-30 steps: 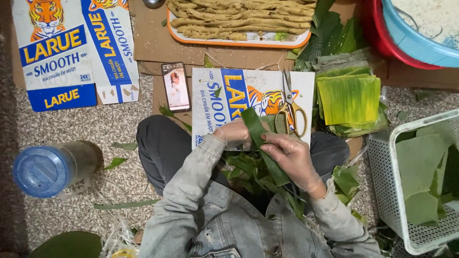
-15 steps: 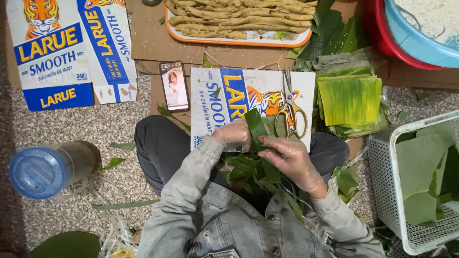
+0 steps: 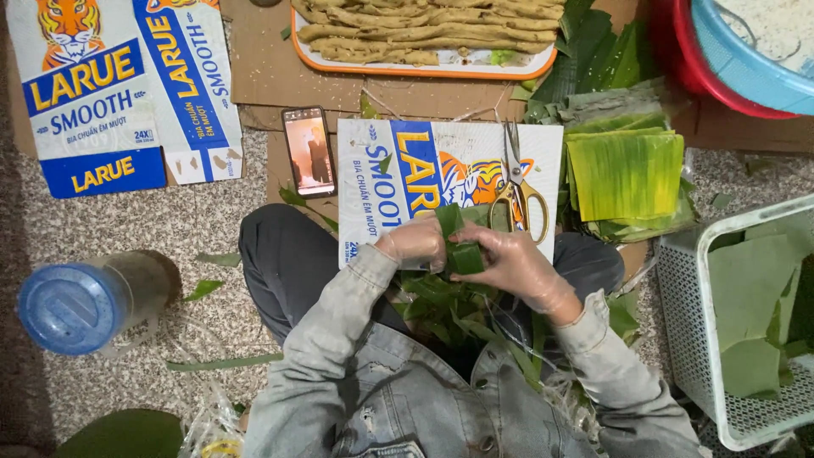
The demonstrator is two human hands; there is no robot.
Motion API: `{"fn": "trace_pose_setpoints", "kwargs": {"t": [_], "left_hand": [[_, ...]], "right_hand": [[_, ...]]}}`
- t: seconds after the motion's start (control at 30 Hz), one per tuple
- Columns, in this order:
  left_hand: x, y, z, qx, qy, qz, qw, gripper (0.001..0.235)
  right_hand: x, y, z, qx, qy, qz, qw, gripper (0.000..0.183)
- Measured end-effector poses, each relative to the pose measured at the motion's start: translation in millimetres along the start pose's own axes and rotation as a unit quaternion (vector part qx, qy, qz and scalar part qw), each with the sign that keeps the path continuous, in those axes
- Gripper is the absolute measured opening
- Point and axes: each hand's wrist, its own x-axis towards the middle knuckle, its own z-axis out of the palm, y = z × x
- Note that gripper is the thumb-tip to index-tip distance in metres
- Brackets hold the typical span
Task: Wrapping food items in banana leaves and securing them with string, involving scooping rice and filling.
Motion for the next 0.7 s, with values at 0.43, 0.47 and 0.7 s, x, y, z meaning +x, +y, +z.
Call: {"fn": "trace_pose_setpoints", "kwargs": {"t": [0.43,0.47,0.7], "left_hand": [[-8.3,64.1,40.8,-0.169,0.486,0.068,0.855,0.078],[-10.8,68.1,34.6,-0.192,0.457,0.092,0.864,0.078],[8.9,81.4,43.1,-0.069,0.527,-0.021,0.847,0.050]], "right_hand": [[11.5,100.9,63.4,0.148,0.090,-0.045,0.984,0.051],[11.8,106.9,68.3,0.144,0.095,-0.065,0.983,0.051],[9.9,86.4,75.3,0.146,0.150,-0.081,0.974,0.055]]}}
